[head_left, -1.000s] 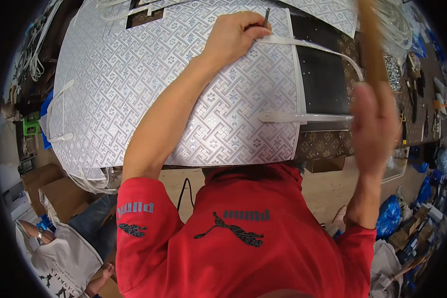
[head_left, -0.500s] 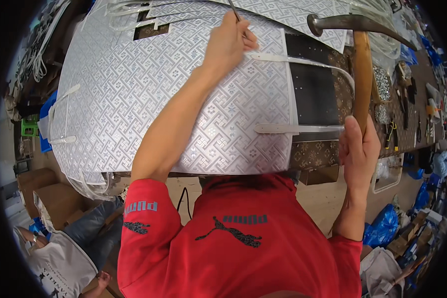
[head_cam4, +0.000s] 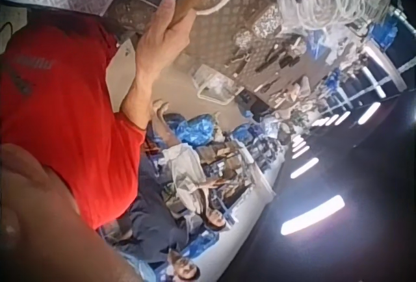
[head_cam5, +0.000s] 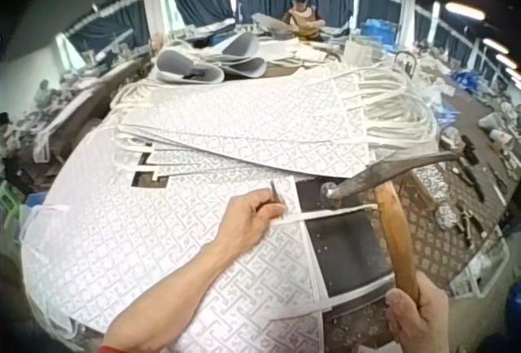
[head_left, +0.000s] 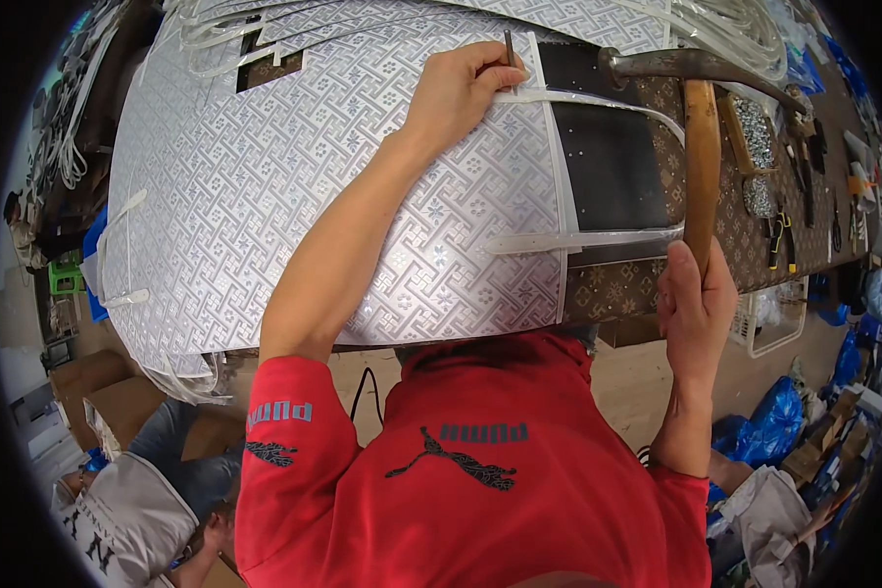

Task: Attaching handles to material sheets using a hammer and rivets.

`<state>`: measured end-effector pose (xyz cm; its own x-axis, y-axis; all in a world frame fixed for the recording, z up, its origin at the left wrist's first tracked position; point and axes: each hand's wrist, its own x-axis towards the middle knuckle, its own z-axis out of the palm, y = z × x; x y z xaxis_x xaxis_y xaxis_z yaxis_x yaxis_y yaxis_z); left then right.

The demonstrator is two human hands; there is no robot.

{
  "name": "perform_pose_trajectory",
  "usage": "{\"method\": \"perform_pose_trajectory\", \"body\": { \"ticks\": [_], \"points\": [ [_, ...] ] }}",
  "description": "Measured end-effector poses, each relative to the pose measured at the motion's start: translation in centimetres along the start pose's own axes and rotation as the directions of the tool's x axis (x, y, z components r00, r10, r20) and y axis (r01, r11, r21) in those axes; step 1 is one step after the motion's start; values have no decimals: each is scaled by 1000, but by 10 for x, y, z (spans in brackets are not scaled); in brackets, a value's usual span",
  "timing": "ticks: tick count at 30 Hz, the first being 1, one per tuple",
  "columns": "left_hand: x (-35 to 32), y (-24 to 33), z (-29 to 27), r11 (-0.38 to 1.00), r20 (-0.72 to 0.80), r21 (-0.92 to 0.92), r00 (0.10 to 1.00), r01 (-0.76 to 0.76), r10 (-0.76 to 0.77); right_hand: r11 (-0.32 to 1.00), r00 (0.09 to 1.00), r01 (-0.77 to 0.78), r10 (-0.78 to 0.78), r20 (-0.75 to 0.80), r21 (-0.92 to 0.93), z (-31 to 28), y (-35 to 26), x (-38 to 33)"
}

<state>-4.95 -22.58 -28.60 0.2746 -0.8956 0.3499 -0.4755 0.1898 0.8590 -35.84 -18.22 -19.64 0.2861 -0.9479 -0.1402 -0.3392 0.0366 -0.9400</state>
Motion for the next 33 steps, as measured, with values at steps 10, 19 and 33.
{"method": "perform_pose_trajectory", "body": {
  "ticks": [10,19,33],
  "points": [
    [-1,-2,2,999,7,30,1000,-16,15,967,990,139,-144,-7,-214,5,-12,14],
    [2,-5,1,986,55,124,993,-107,101,952,947,290,-270,-174,102,11,-74,32],
    [-2,13,-6,928,-280,-310,912,208,-298,999,999,10,-8,-31,43,-5,-16,-30]
  ]
}}
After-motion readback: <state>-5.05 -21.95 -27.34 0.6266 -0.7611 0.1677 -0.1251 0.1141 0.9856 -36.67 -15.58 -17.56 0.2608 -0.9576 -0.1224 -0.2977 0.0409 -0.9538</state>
